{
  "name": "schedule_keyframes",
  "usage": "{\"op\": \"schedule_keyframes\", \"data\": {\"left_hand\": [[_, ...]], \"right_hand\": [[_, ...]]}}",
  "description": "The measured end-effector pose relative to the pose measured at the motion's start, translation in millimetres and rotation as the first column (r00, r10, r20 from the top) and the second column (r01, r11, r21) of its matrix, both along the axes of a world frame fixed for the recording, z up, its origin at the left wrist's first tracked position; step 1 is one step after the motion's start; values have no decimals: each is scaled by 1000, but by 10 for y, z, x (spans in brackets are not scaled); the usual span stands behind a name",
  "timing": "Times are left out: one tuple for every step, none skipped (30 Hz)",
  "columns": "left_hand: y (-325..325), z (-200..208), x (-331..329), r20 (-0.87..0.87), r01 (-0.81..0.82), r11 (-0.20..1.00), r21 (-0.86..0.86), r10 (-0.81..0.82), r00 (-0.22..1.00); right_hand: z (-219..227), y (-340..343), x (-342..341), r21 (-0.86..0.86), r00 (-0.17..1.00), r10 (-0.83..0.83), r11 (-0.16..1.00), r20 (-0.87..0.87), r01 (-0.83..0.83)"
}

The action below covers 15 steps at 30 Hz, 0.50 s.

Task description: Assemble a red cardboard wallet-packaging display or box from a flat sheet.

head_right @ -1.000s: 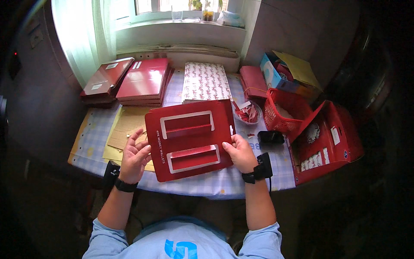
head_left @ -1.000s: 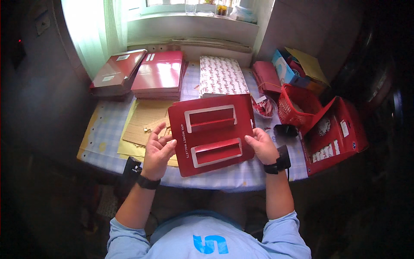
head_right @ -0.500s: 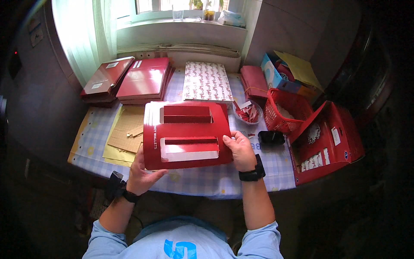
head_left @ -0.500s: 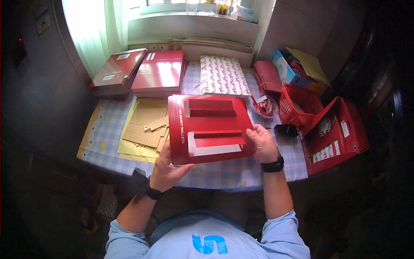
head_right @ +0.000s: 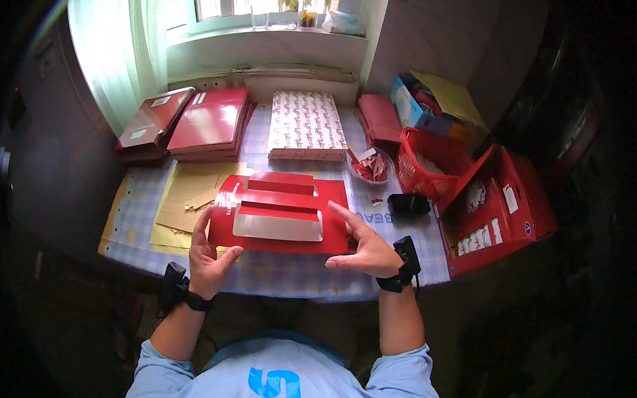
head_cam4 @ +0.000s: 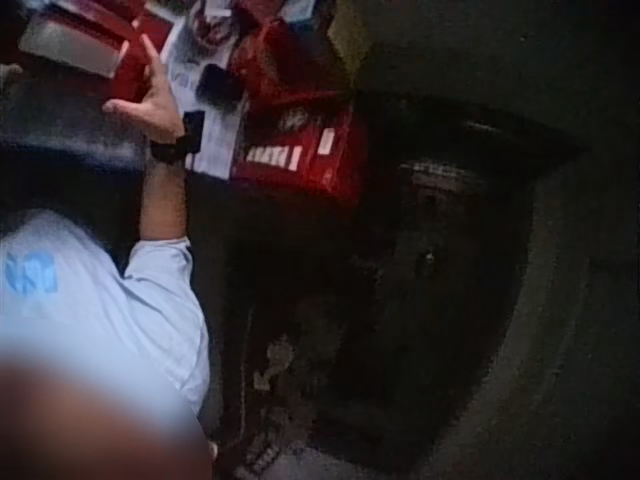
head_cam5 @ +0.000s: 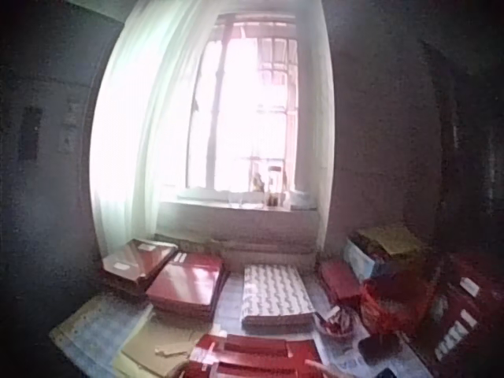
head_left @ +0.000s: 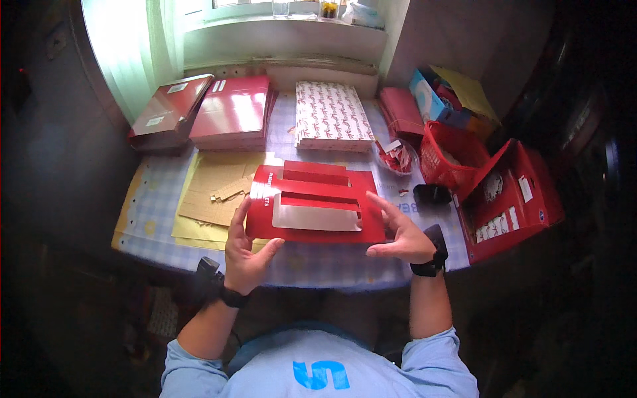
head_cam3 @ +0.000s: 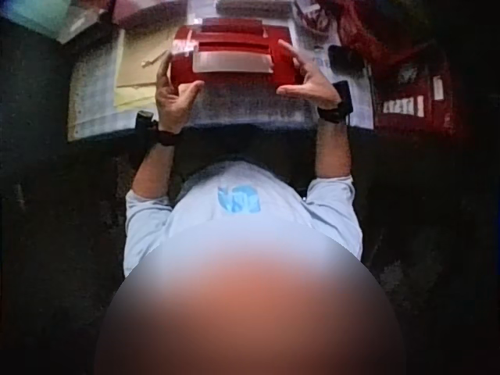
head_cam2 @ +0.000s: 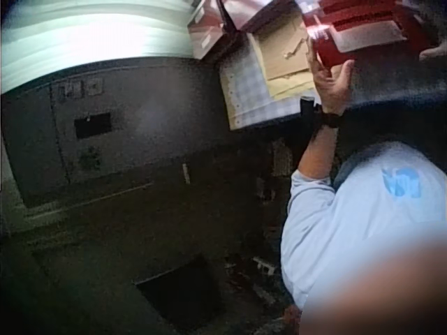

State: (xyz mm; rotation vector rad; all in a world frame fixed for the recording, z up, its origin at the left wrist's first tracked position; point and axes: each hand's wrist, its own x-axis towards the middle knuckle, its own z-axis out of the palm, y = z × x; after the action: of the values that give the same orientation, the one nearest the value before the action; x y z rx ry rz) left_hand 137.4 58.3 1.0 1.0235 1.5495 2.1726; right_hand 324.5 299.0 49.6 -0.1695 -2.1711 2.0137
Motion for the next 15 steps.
{"op": "schedule_keyframes", "data": {"left_hand": [[-2,-13,-2,36,3,1000,0,-3,999],[-7,-33,-4,36,3,1000,-1,-3,999],[-14,-54,-6,36,1,1000,-15,-1,999],[3,-84,-11,43,9,1000,-30,-7,999],[10,-80,-20,49,18,999,-29,-16,999],[11,-46,-31,59,30,999,-42,-28,998],[-1,-5,-25,66,38,998,-55,-34,997],[-15,18,-22,69,42,998,-53,-38,997],[-27,35,-20,41,34,998,-62,-31,999],[-43,45,-18,11,22,997,-69,-21,1000],[-53,36,-3,43,11,998,-56,-9,999],[-68,16,7,45,9,998,-56,-7,999],[-78,-5,10,42,17,997,-75,-14,999],[-86,-15,10,40,24,995,-94,-21,999],[-97,-3,14,41,26,995,-94,-23,999]], "right_hand": [[2,-4,13,-2,1000,-1,1000,1,1],[6,-8,24,266,998,-56,963,43,42],[13,-13,34,517,991,-119,854,68,67],[-6,-20,50,517,989,-128,853,74,72],[-31,-40,57,536,985,-169,834,28,128],[-46,-58,60,553,978,-209,812,-18,184],[-36,-74,61,555,977,-213,811,-16,186],[-14,-89,57,565,979,-204,804,-29,184],[6,-105,60,575,980,-194,797,-41,182],[36,-137,63,577,980,-194,796,-40,181],[67,-170,69,506,979,-189,839,-72,199],[79,-195,67,431,977,-186,877,-104,213],[42,-208,64,432,976,-190,876,-103,216],[-34,-208,51,127,974,-209,967,-82,219],[-95,-208,47,-191,974,-221,960,-57,207]]}}
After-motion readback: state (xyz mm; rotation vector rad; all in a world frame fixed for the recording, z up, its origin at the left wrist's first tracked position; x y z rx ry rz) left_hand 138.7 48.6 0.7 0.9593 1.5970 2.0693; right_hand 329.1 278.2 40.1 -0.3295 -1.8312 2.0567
